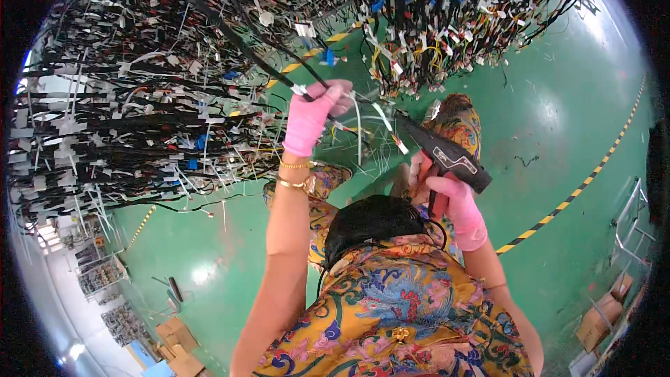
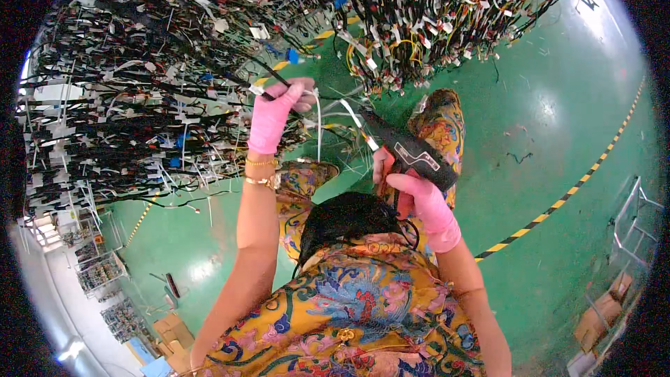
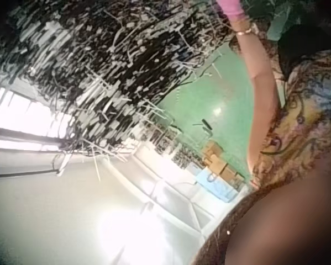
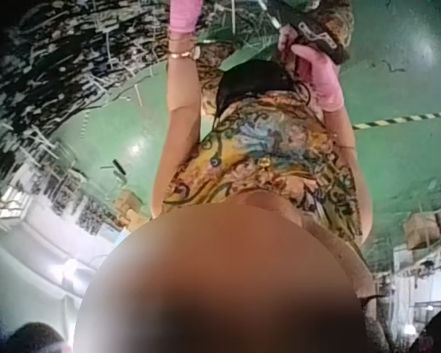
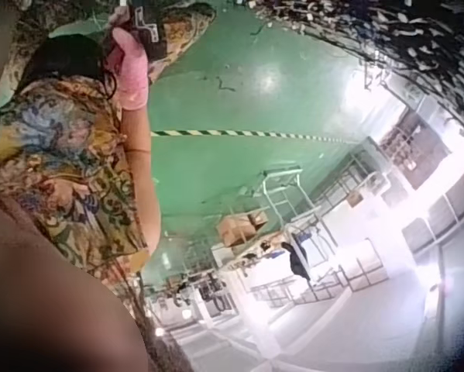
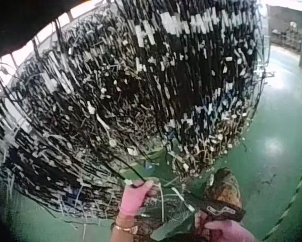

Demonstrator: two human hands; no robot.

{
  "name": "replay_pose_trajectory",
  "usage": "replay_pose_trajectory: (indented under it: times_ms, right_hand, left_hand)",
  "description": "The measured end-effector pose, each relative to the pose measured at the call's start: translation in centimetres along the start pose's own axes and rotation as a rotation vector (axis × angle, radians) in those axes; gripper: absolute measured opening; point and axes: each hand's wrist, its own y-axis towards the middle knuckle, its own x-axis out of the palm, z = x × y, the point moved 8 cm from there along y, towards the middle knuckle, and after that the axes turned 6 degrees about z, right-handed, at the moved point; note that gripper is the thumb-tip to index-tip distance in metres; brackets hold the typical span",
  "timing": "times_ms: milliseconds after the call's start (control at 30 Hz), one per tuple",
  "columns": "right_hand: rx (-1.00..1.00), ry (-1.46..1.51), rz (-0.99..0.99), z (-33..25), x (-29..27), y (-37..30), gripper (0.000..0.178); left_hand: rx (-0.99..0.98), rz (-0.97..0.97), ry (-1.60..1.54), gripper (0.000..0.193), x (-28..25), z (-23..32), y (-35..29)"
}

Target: Applying cable ties to a large wiring harness assembly using a cable tie gun tool.

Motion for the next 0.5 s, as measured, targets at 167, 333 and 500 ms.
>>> replay_pose_trajectory:
  times_ms: [167, 333, 500]
  right_hand:
    - [0.055, 0.039, -0.102, -0.3, 2.0, -0.6, 0.043]
    - [0.033, -0.05, -0.12, -0.7, 3.0, -1.3, 0.045]
    - [0.015, -0.061, -0.154, -1.4, 3.3, -1.3, 0.047]
  left_hand:
    - [-0.032, -0.055, -0.087, 0.038, 2.1, -0.1, -3.5]
    - [-0.029, 0.018, -0.146, 0.039, 2.8, -0.2, -5.0]
    - [-0.023, 0.058, -0.224, 0.03, 3.1, -0.1, -5.7]
